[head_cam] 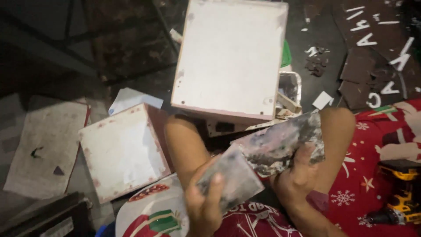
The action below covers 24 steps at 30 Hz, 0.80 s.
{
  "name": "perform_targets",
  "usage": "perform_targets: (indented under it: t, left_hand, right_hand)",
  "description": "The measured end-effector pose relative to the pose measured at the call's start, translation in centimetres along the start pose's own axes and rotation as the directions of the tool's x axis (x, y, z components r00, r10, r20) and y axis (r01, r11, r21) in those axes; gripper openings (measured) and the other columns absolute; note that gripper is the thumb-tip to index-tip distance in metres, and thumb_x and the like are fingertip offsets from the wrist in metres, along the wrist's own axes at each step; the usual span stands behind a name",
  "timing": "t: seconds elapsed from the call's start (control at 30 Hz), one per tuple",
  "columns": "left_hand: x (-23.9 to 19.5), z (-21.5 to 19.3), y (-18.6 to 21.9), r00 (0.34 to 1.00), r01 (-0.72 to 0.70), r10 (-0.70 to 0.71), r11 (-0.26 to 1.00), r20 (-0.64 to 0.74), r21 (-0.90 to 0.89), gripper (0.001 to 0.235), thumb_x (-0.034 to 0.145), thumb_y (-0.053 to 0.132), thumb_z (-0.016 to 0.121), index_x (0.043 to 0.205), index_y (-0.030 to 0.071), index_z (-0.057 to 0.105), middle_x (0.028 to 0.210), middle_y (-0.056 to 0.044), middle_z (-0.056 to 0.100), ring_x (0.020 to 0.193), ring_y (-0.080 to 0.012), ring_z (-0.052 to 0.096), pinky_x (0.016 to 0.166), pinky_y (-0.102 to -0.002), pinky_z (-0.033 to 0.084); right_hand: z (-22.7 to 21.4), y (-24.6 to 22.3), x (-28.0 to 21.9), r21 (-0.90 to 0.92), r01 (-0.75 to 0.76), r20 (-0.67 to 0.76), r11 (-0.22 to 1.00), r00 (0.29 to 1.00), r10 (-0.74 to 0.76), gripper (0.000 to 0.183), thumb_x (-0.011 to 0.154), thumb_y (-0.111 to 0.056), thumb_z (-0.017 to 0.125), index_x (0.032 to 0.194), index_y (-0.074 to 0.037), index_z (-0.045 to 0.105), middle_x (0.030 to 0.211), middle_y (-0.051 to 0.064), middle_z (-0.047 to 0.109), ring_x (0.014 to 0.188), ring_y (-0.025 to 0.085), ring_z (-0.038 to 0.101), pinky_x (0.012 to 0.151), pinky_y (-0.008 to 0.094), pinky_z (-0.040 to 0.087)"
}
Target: Applying filler to the edges of a wooden box using a scraper.
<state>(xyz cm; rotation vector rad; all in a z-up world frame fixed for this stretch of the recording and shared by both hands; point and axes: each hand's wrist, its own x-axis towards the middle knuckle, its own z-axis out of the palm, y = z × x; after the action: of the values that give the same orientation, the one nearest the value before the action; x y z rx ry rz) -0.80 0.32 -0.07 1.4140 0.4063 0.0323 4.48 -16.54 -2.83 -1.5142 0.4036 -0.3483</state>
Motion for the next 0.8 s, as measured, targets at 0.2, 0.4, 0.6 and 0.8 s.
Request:
perform_targets:
  t: [0.2, 0.4, 0.6, 0.8]
  left_hand:
    - [0.7, 0.5, 1.0, 0.995, 0.033, -0.025, 0.996, -0.094, 0.084, 0.046, 0.088, 0.02, 0.056, 0.126, -0.006, 0.066, 0.101, -0.015, 0.075, 0.078, -0.0171, 0.07, 0.068, -0.027, 0.058]
    - [2.9, -3.4, 1.7, 0.956, -0.207, 0.234, 0.965, -0.175, 0.159, 0.04, 0.095, 0.013, 0.051, 0.129, -0.005, 0.06, 0.097, -0.015, 0.073, 0.073, -0.017, 0.068, 0.06, -0.025, 0.058]
    - [8.9, -6.5, 4.4, 0.876, -0.408, 0.479, 0.679, 0.052, 0.61, 0.035, 0.095, -0.004, 0.057, 0.129, -0.003, 0.064, 0.137, -0.018, 0.065, 0.121, -0.0289, 0.067, 0.103, -0.033, 0.053]
    - [12.5, -7.0, 0.6, 0.717, -0.511, 0.651, 0.249, 0.249, 0.823, 0.061, 0.072, -0.008, 0.057, 0.13, 0.007, 0.07, 0.139, -0.01, 0.064, 0.128, -0.0298, 0.055, 0.11, -0.044, 0.037]
  right_hand:
    - [-1.9, 2.5, 0.1, -0.384, 0.295, 0.318, 0.875, 0.932, -0.174, 0.026, 0.098, -0.017, 0.051, 0.086, 0.001, 0.066, 0.066, 0.007, 0.064, 0.051, 0.02, 0.055, 0.047, 0.032, 0.044]
    - [0.0, -1.7, 2.6, -0.066, 0.261, 0.807, 0.963, 0.582, -0.102, 0.021, 0.089, -0.005, 0.06, 0.069, -0.003, 0.065, 0.061, 0.003, 0.065, 0.045, 0.014, 0.051, 0.044, 0.027, 0.043]
    - [-1.8, 1.6, 2.7, -0.346, -0.002, 0.526, 0.938, 0.828, 0.195, 0.034, 0.095, -0.016, 0.063, 0.068, 0.004, 0.071, 0.052, 0.006, 0.065, 0.04, 0.016, 0.054, 0.038, 0.028, 0.043]
    - [-2.4, 1.1, 2.5, -0.308, -0.109, 0.511, 0.945, 0.819, 0.261, 0.039, 0.096, -0.016, 0.063, 0.062, 0.003, 0.064, 0.051, 0.007, 0.06, 0.042, 0.015, 0.049, 0.038, 0.029, 0.04]
